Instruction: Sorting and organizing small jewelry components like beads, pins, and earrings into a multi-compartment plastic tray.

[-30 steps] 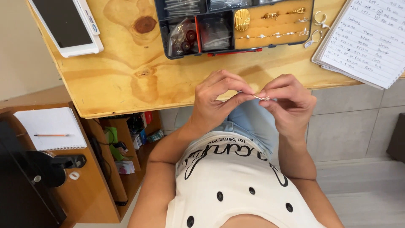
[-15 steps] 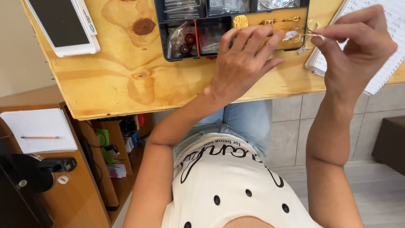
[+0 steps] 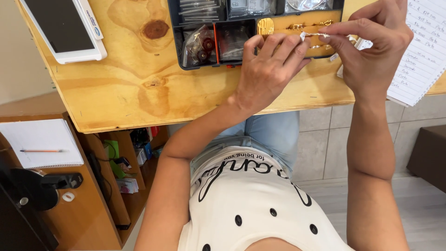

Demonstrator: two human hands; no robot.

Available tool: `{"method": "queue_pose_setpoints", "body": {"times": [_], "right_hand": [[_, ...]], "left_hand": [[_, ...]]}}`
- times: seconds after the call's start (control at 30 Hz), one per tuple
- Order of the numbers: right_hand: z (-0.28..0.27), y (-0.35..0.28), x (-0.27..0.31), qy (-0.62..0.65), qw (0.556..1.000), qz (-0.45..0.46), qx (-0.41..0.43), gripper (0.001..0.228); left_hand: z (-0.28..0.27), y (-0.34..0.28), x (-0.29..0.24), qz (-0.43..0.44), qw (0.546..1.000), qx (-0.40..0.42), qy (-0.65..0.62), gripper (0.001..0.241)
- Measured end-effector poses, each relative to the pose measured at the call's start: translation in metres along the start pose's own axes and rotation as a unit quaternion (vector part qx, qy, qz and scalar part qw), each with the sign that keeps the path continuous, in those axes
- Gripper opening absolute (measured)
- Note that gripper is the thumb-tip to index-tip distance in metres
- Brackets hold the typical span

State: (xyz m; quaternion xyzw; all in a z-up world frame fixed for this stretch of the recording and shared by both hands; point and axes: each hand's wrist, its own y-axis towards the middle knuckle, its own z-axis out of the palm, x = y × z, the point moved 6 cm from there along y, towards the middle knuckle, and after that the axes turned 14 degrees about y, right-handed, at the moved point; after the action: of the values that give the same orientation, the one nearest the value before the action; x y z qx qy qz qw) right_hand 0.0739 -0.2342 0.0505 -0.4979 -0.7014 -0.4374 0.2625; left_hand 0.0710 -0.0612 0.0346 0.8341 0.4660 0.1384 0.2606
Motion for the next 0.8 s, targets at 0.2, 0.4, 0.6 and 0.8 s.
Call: {"method": "queue_pose_setpoints", "body": {"times": [0.2, 0.4, 0.6, 0.8], "right_hand": [[0.002, -0.003, -0.008, -0.013, 1.0, 0.009, 0.015, 0.014], [0.001, -0.005, -0.012, -0.052, 0.998, -0.011, 0.029, 0.012], [0.001, -0.005, -0.011, -0.086, 0.995, -0.033, 0.039, 0.014], [0.0, -0.005, -0.011, -0.128, 0.988, -0.065, 0.051, 0.014]], "left_hand": [[-0.001, -0.002, -0.002, -0.011, 1.0, -0.022, 0.001, 0.025], [-0.003, -0.001, -0.001, -0.01, 0.999, -0.033, 0.005, 0.022], [-0.003, -0.001, -0.001, -0.014, 0.999, -0.031, 0.002, 0.022], [0.0, -0.004, -0.003, -0.001, 0.999, -0.034, 0.007, 0.018]]}}
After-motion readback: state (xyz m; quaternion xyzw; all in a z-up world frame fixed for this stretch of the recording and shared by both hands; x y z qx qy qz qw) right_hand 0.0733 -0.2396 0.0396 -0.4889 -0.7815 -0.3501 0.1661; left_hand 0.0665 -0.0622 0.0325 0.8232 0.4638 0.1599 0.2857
